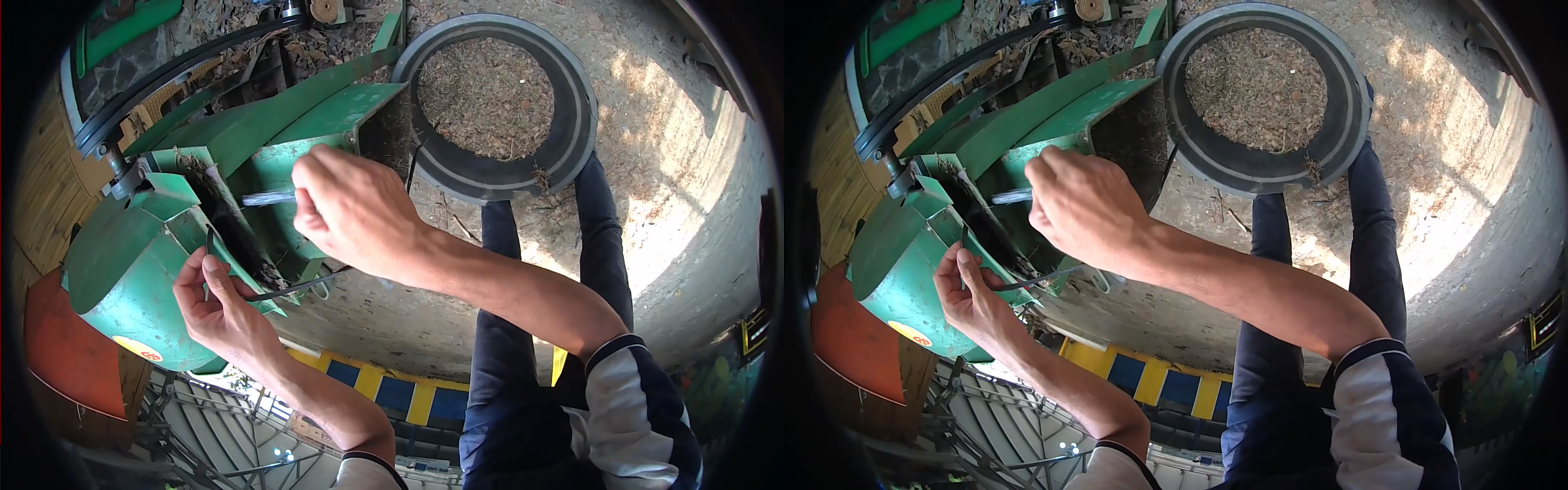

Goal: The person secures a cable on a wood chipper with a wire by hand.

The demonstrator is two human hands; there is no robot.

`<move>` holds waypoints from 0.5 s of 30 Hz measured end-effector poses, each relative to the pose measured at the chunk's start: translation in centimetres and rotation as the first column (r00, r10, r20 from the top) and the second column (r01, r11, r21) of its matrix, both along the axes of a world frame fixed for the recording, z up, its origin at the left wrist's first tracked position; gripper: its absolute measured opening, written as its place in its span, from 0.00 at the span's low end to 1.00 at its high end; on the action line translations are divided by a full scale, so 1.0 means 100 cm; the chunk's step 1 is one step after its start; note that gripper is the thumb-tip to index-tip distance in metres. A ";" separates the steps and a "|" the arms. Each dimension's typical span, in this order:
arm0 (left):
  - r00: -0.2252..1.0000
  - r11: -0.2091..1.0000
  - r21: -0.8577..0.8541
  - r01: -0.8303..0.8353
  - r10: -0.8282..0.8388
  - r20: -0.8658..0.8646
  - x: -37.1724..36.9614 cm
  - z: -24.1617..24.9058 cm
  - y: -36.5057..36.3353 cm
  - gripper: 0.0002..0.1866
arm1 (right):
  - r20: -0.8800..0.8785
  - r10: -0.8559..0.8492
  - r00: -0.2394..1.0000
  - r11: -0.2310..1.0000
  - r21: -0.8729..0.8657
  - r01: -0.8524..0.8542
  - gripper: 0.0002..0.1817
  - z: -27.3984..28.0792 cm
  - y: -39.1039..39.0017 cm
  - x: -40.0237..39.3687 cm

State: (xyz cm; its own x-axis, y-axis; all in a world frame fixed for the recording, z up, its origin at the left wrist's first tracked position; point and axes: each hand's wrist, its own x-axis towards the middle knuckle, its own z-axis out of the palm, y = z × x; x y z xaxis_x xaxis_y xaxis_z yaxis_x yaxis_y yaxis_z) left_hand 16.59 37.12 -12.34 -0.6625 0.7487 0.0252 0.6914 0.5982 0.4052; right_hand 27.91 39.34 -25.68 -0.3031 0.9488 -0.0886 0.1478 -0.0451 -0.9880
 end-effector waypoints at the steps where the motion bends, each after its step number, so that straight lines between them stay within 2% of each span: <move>1: 1.000 1.000 0.003 0.000 0.000 -0.004 -0.003 0.000 -0.001 0.13 | -0.146 -0.052 0.988 0.973 -0.228 0.017 0.08 0.000 0.006 -0.002; 2: 1.000 1.000 0.006 0.003 -0.003 0.017 -0.006 0.000 -0.004 0.13 | -0.149 -0.051 0.987 0.973 -0.228 0.016 0.08 -0.001 0.012 -0.004; 4: 0.999 1.000 0.002 0.005 -0.005 0.041 -0.008 -0.001 -0.008 0.12 | -0.437 -0.281 0.855 0.898 -0.435 0.073 0.08 0.001 0.023 -0.004; 5: 0.999 1.000 0.011 0.004 -0.005 0.053 -0.007 -0.003 -0.008 0.11 | -0.484 -0.363 0.796 0.878 -0.465 0.118 0.07 0.001 0.019 -0.012; 6: 0.998 1.000 0.023 0.004 -0.006 0.067 -0.006 -0.005 -0.008 0.11 | -0.481 -0.363 0.798 0.878 -0.463 0.121 0.07 0.003 0.017 -0.017; 7: 0.998 1.000 0.025 0.004 -0.006 0.070 -0.007 -0.005 -0.009 0.11 | -0.641 -0.458 0.616 0.800 -0.600 -0.029 0.05 0.004 0.015 -0.021; 8: 0.997 1.000 0.011 -0.007 0.006 0.080 -0.009 -0.004 -0.011 0.11 | -0.724 -0.567 0.393 0.710 -0.671 -0.213 0.05 0.006 0.012 -0.024; 9: 0.996 1.000 -0.001 -0.018 0.018 0.088 -0.010 -0.005 -0.012 0.11 | -0.727 -0.602 0.329 0.712 -0.676 -0.191 0.08 0.013 0.018 -0.021; 10: 0.996 1.000 0.004 -0.021 0.020 0.088 -0.011 -0.005 -0.012 0.11 | -0.730 -0.598 0.331 0.714 -0.673 -0.193 0.08 0.009 0.016 -0.022; 12: 0.996 0.999 -0.006 -0.034 0.035 0.088 -0.011 -0.003 -0.014 0.14 | -0.749 -0.650 0.127 0.675 -0.646 -0.355 0.08 -0.007 0.007 -0.019; 13: 0.995 0.999 -0.004 -0.037 0.037 0.088 -0.012 -0.003 -0.015 0.14 | -0.755 -0.654 0.041 0.688 -0.617 -0.382 0.09 -0.010 0.011 -0.012; 15: 0.993 0.999 -0.014 -0.037 0.038 0.114 -0.016 0.000 -0.017 0.13 | -0.796 -0.595 0.108 0.727 -0.591 -0.349 0.14 -0.023 0.016 0.004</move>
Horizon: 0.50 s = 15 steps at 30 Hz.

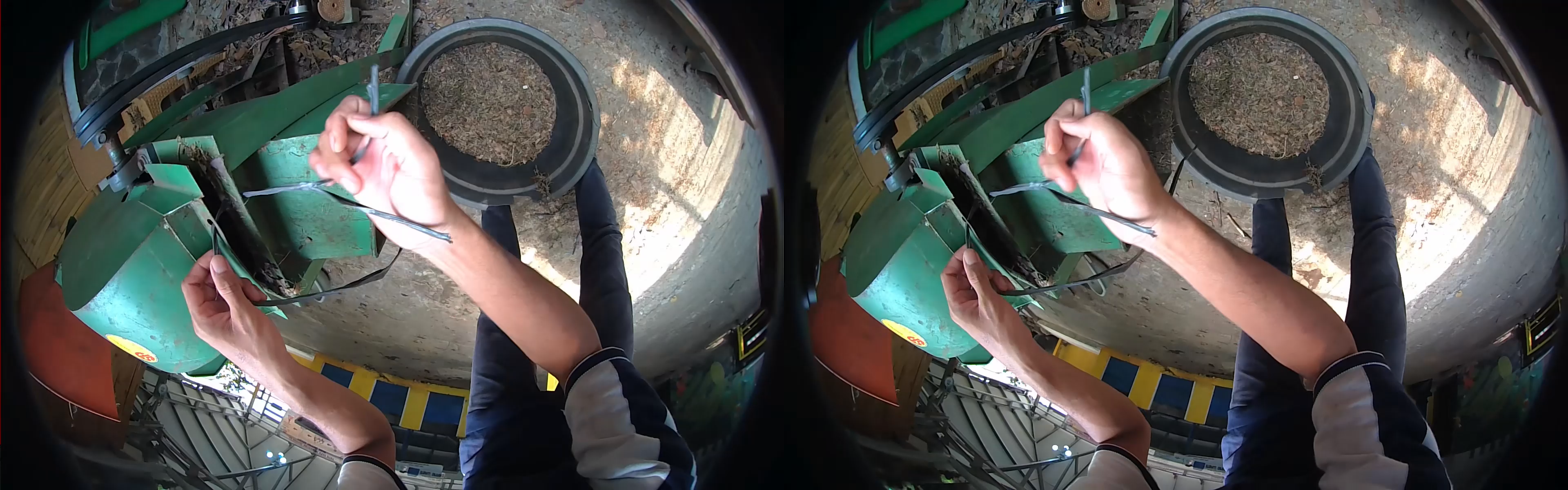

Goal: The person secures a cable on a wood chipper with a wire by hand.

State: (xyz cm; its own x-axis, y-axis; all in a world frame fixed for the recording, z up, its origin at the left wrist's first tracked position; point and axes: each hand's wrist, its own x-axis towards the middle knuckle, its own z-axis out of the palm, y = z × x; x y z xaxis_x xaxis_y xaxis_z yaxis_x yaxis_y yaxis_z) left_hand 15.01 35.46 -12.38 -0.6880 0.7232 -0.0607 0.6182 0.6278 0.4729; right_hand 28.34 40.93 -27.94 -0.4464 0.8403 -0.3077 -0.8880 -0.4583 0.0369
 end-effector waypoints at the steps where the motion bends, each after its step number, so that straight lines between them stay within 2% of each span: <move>1: 1.000 1.000 0.006 -0.004 0.004 0.001 0.001 0.000 0.000 0.13 | 0.037 0.027 0.999 0.998 0.060 -0.029 0.16 -0.004 0.004 0.010; 3: 1.000 0.998 0.056 0.021 -0.022 0.015 0.008 -0.001 0.002 0.14 | 0.256 0.128 0.958 0.978 0.130 -0.165 0.22 -0.005 0.005 0.030; 5: 0.996 0.992 0.127 -0.012 0.000 0.089 0.015 -0.005 -0.009 0.15 | 0.366 0.130 0.921 0.933 0.270 -0.239 0.20 -0.006 0.002 0.045; 6: 0.987 0.981 0.187 -0.043 0.013 0.162 0.022 -0.007 -0.016 0.16 | 0.393 0.128 0.911 0.940 0.245 -0.238 0.18 -0.001 0.000 0.050; 7: 0.956 0.977 0.188 -0.100 0.042 0.290 0.034 -0.008 -0.022 0.18 | 0.511 0.181 0.840 0.898 0.263 -0.354 0.17 0.000 0.002 0.062; 9: 0.791 0.937 0.203 -0.286 0.111 0.602 0.059 -0.015 -0.031 0.21 | 0.569 0.131 0.812 0.898 0.279 -0.341 0.18 0.000 -0.001 0.077; 11: 0.527 0.894 0.088 -0.439 0.177 0.831 0.074 -0.023 -0.034 0.23 | 0.559 0.162 0.813 0.905 0.244 -0.348 0.19 -0.001 -0.014 0.099; 12: 0.482 0.887 0.017 -0.461 0.234 0.844 0.076 -0.035 -0.038 0.26 | 0.445 0.156 0.882 0.909 0.284 -0.304 0.15 -0.008 -0.028 0.112; 13: 0.456 0.881 -0.005 -0.473 0.250 0.854 0.082 -0.045 -0.039 0.27 | 0.375 0.242 0.895 0.932 0.166 -0.322 0.16 -0.005 -0.045 0.129; 15: 0.447 0.885 -0.034 -0.464 0.268 0.854 0.092 -0.068 -0.044 0.28 | 0.269 0.357 0.895 0.931 -0.027 -0.364 0.26 -0.006 -0.090 0.169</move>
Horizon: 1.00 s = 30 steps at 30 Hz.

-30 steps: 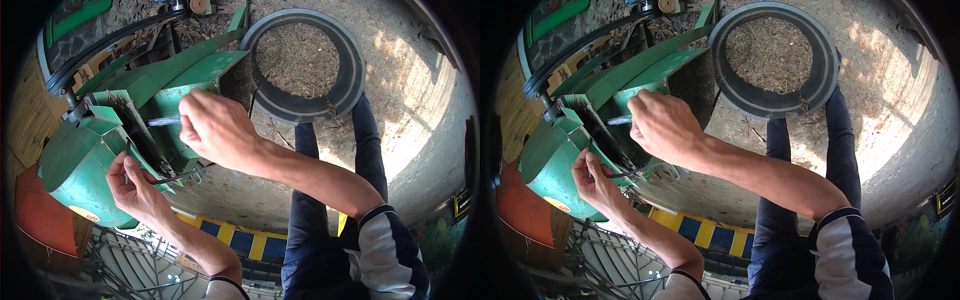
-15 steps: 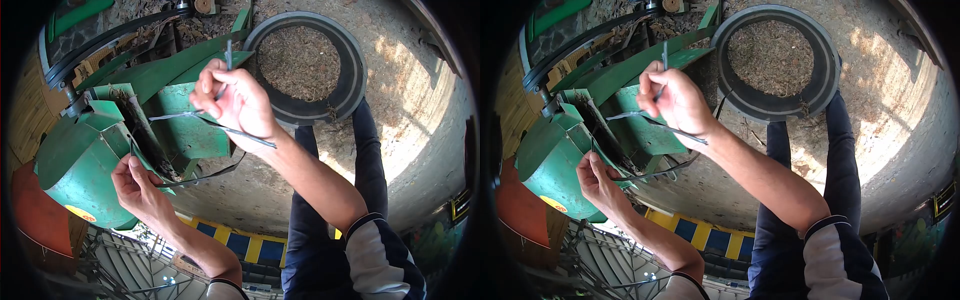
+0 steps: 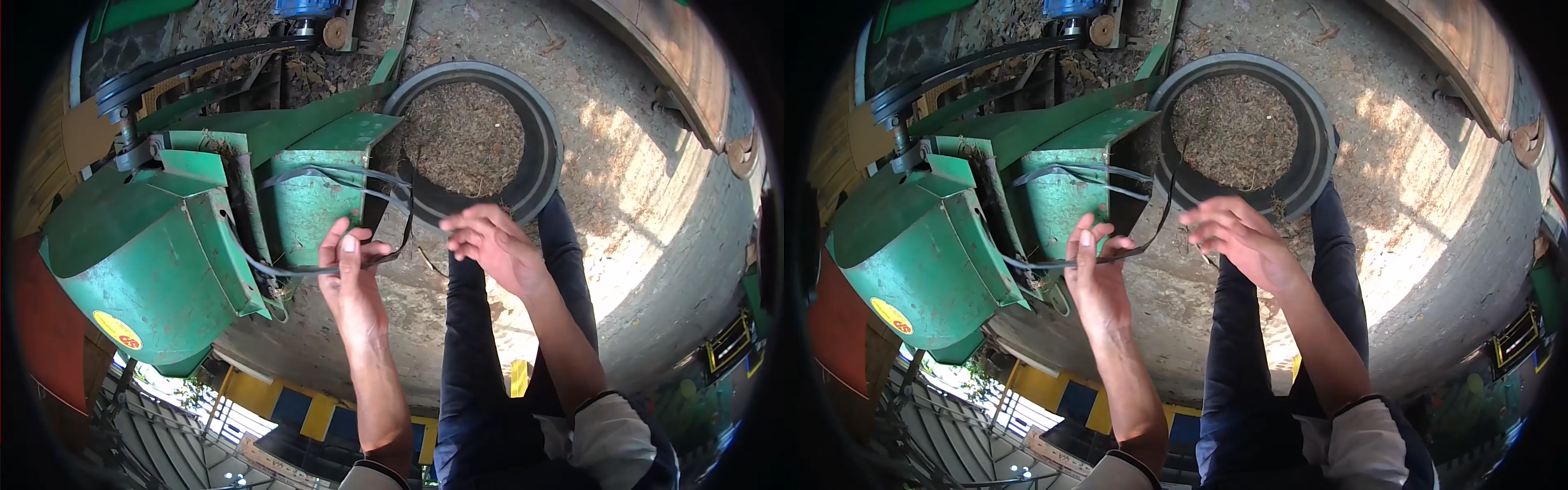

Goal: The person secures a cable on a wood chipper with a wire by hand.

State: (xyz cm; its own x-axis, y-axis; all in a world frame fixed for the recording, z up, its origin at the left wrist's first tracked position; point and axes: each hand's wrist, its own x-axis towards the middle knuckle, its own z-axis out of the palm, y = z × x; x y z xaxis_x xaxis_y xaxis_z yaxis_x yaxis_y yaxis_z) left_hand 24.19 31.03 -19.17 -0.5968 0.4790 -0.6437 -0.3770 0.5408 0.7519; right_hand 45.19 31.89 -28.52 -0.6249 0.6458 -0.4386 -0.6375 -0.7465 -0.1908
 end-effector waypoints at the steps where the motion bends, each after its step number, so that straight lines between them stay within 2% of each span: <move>1: 1.000 1.000 0.010 -0.008 0.008 0.001 -0.001 -0.009 -0.001 0.28 | -0.046 -0.054 0.997 0.989 -0.137 0.048 0.27 -0.008 -0.025 0.019; 3: 0.999 0.998 0.060 -0.019 0.021 -0.038 -0.001 -0.021 -0.005 0.26 | 0.019 -0.272 0.962 0.837 -0.489 0.246 0.28 -0.041 -0.090 0.063; 5: 0.998 0.998 0.059 -0.013 0.017 -0.068 -0.006 -0.027 -0.002 0.26 | 0.297 -0.382 0.875 0.658 -0.577 0.484 0.29 -0.095 -0.163 0.099; 6: 0.994 0.998 0.060 -0.003 0.010 -0.112 -0.010 -0.030 0.002 0.25 | 0.413 -0.328 0.850 0.605 -0.598 0.525 0.29 -0.110 -0.178 0.101; 8: 0.989 0.998 0.051 -0.038 0.045 -0.144 -0.011 -0.032 0.006 0.24 | 0.335 -0.217 0.917 0.654 -0.647 0.392 0.27 -0.135 -0.180 0.085; 11: 0.986 0.996 0.071 0.051 -0.039 -0.161 -0.010 -0.029 0.011 0.21 | 0.261 -0.199 0.945 0.705 -0.632 0.323 0.27 -0.162 -0.147 0.065; 14: 0.975 0.976 0.169 0.138 -0.105 -0.194 -0.015 -0.029 0.014 0.22 | 0.347 -0.286 0.893 0.671 -0.593 0.445 0.27 -0.243 -0.122 0.074; 17: 0.993 0.958 0.270 0.100 -0.079 -0.087 -0.009 -0.019 0.013 0.27 | 0.288 -0.306 0.907 0.758 -0.502 0.415 0.22 -0.259 -0.050 0.088; 18: 0.999 0.942 0.333 0.048 -0.044 -0.018 -0.002 -0.011 0.014 0.27 | 0.300 -0.286 0.910 0.792 -0.460 0.401 0.21 -0.246 -0.027 0.091; 20: 0.999 0.941 0.336 0.037 -0.040 0.003 0.008 0.000 0.006 0.28 | 0.390 -0.071 0.918 0.936 -0.293 0.197 0.19 -0.241 -0.005 0.115; 21: 1.000 0.947 0.321 0.022 -0.026 0.006 0.014 0.005 -0.001 0.28 | 0.392 -0.074 0.917 0.939 -0.282 0.197 0.19 -0.224 0.010 0.123; 22: 1.000 0.950 0.311 0.007 -0.009 0.007 0.019 0.008 -0.005 0.28 | 0.679 0.049 0.732 0.999 -0.033 -0.036 0.18 -0.193 0.031 0.132; 23: 1.000 0.946 0.325 0.004 -0.007 0.008 0.023 0.010 -0.004 0.28 | 0.897 0.043 0.439 0.935 0.119 -0.334 0.16 -0.158 0.050 0.138; 25: 0.999 0.940 0.339 0.023 -0.014 -0.029 0.029 0.016 -0.007 0.21 | 0.809 -0.246 0.533 0.868 0.429 -0.250 0.19 -0.071 0.079 0.117; 26: 0.999 0.941 0.337 0.031 -0.018 -0.042 0.035 0.023 -0.010 0.18 | 0.743 -0.300 0.599 0.733 0.581 -0.354 0.26 -0.048 0.085 0.108; 27: 0.998 0.946 0.324 -0.030 0.045 -0.039 0.043 0.029 -0.004 0.15 | 0.681 -0.281 0.677 0.671 0.643 -0.369 0.32 -0.012 0.088 0.088; 28: 0.998 0.934 0.353 -0.059 0.058 0.015 0.044 0.033 -0.004 0.15 | 0.612 -0.193 0.767 0.626 0.679 -0.385 0.40 0.018 0.086 0.066; 30: 0.986 0.927 0.339 -0.161 0.133 0.105 0.052 0.048 0.005 0.15 | 0.557 0.018 0.831 0.509 0.710 -0.487 0.50 0.052 0.056 0.012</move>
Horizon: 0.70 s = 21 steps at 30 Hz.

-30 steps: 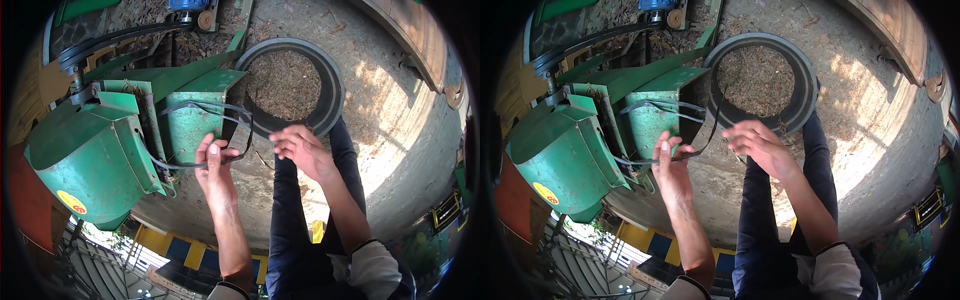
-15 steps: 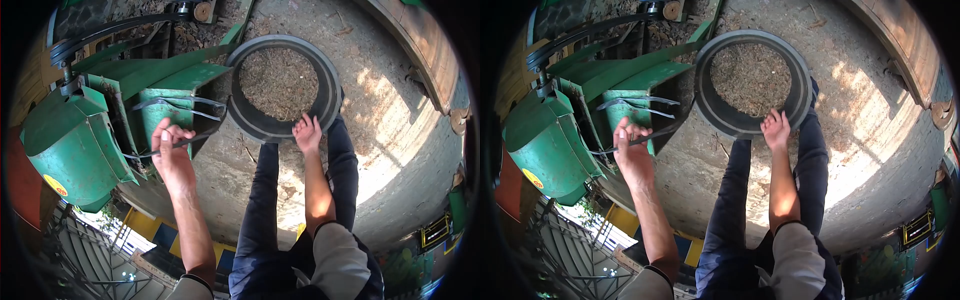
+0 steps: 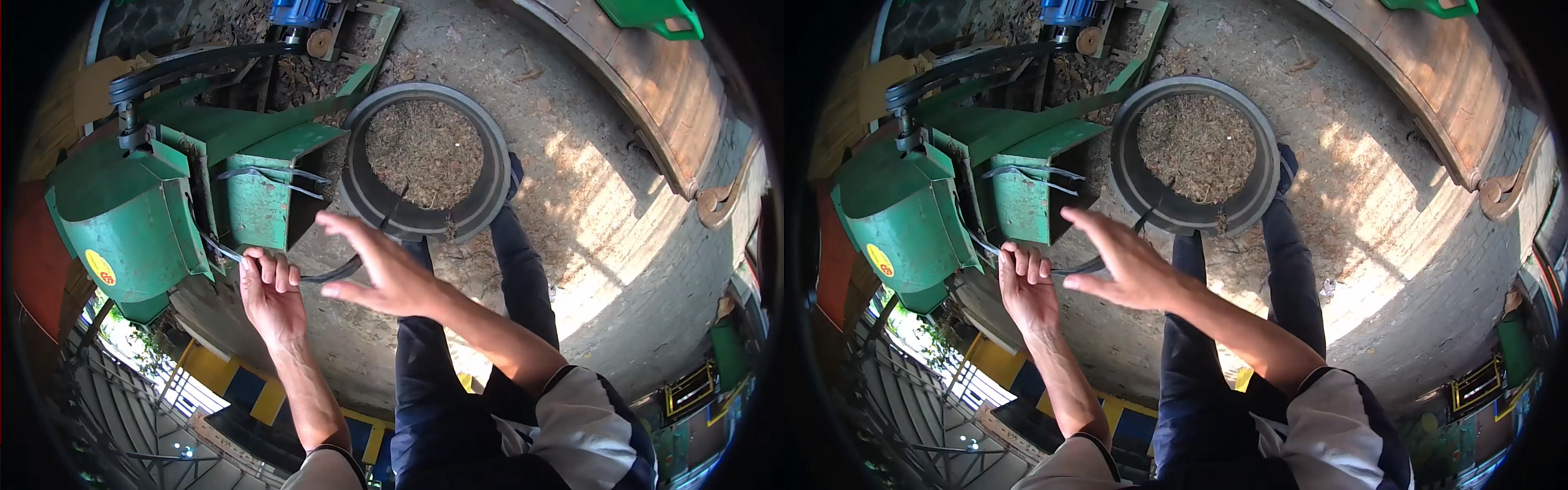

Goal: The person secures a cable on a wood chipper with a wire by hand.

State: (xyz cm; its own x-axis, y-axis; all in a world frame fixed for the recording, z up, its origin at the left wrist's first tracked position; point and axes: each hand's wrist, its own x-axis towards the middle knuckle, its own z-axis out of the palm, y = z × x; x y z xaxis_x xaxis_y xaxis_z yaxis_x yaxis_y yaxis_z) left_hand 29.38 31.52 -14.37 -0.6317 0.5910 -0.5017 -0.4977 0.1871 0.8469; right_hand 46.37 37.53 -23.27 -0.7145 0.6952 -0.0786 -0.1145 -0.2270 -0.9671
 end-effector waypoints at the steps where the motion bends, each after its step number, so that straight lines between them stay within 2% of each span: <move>1: 1.000 0.999 0.030 -0.015 0.016 -0.009 0.003 0.005 0.005 0.15 | -0.040 0.151 0.988 0.981 -0.119 -0.155 0.48 0.018 -0.006 -0.015; 2: 0.999 0.999 -0.012 -0.044 0.044 0.000 0.004 0.011 0.008 0.15 | -0.021 0.254 0.967 0.943 -0.216 -0.252 0.39 0.034 -0.010 -0.023; 3: 0.998 0.996 -0.056 -0.069 0.069 0.011 0.003 0.018 0.010 0.14 | 0.032 0.461 0.887 0.865 -0.240 -0.441 0.28 0.044 -0.007 -0.029; 4: 0.997 0.997 -0.030 -0.076 0.076 0.009 0.000 0.024 0.011 0.14 | 0.071 0.302 0.951 0.939 -0.194 -0.284 0.18 0.055 -0.013 -0.026; 6: 1.000 0.984 -0.178 -0.011 0.007 -0.023 -0.003 0.034 0.012 0.14 | 0.106 0.222 0.969 0.961 -0.194 -0.199 0.14 0.055 -0.014 -0.003; 7: 1.000 0.976 -0.218 -0.023 0.024 0.003 0.001 0.037 0.015 0.14 | 0.186 0.252 0.950 0.959 -0.184 -0.218 0.13 0.055 -0.008 0.015; 10: 1.000 0.977 -0.212 0.004 -0.004 0.000 -0.004 0.035 0.010 0.14 | 0.360 0.282 0.889 0.959 -0.073 -0.275 0.15 0.050 0.003 0.079; 12: 0.999 0.987 -0.160 0.010 -0.002 0.051 -0.008 0.033 0.006 0.14 | 0.312 0.321 0.894 0.945 -0.049 -0.323 0.15 0.053 0.012 0.119; 15: 0.993 0.989 -0.119 -0.084 0.094 0.076 -0.011 0.029 0.002 0.14 | 0.382 0.382 0.842 0.922 -0.101 -0.373 0.15 0.077 0.020 0.160; 21: 0.984 0.991 -0.048 -0.124 0.129 0.120 -0.025 0.034 -0.004 0.14 | 0.470 0.260 0.844 0.964 -0.079 -0.254 0.10 0.113 0.031 0.213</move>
State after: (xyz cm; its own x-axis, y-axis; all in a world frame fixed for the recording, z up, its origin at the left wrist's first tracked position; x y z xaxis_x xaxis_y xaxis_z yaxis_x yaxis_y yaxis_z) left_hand 26.92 31.10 -10.99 -0.6327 0.4875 -0.6017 -0.6189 0.1488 0.7713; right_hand 67.70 40.61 -11.94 -0.7418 0.4885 -0.4593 0.4186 -0.1977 -0.8864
